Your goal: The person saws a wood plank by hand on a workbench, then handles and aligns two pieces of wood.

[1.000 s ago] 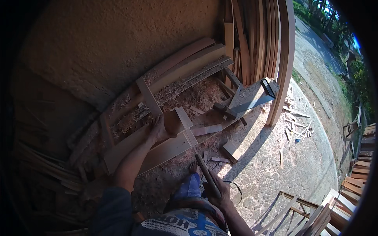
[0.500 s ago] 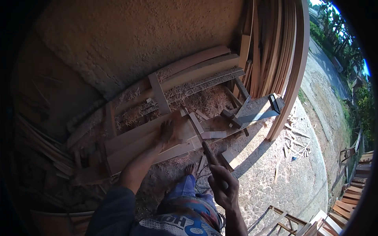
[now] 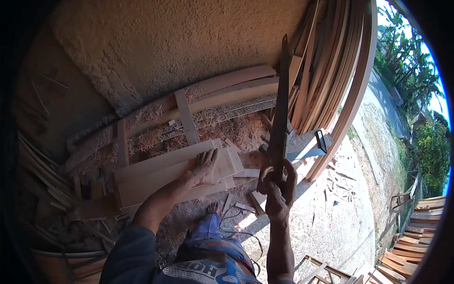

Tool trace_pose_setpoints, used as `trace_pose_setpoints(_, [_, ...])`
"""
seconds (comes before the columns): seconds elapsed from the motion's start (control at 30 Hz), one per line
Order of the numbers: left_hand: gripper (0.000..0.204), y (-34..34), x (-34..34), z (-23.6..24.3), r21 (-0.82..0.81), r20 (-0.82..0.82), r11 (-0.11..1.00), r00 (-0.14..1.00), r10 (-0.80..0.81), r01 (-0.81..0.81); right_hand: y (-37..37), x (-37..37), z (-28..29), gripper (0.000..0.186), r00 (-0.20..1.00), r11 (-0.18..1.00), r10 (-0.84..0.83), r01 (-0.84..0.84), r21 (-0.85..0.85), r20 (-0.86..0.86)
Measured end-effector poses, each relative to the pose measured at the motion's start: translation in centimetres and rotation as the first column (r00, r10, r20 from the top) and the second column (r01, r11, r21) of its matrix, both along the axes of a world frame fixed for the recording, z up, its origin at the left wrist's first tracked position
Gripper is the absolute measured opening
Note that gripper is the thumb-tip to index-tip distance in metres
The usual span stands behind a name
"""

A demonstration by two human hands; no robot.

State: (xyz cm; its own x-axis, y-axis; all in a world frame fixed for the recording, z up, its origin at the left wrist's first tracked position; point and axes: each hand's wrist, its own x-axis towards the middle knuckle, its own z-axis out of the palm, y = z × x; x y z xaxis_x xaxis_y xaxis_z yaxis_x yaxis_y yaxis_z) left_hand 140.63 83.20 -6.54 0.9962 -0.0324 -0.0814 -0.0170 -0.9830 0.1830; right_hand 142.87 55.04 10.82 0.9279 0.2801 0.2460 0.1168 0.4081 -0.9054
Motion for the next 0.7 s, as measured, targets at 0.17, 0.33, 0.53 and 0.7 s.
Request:
trace_pose_setpoints(0.17, [0.138,0.6,-0.5,-0.5,-0.015,0.130,1.000,0.992,0.003,-0.001,4.8,3.6,-1.3,0.058,0.978,0.992,0.122,-0.114,0.054,-0.168])
trace_pose_setpoints(0.33, [0.134,0.5,-0.5,-0.4,0.030,0.125,1.000,0.992,-0.012,0.008,9.5,8.3,-6.2,0.026,0.977,0.964,-0.149,0.109,-0.243,-0.151])
trace_pose_setpoints(0.53, [0.085,0.2,0.7,-0.2,-0.004,0.059,0.998,0.996,-0.068,0.069,13.2,12.2,-14.7,0.019,0.952,0.872,-0.281,0.200,-0.448,-0.121])
trace_pose_setpoints(0.7, [0.072,2.4,0.1,-3.8,0.213,0.349,0.974,0.925,-0.148,0.075,16.0,12.9,-12.2,0.017,0.954,0.953,-0.199,0.135,-0.271,-0.223])
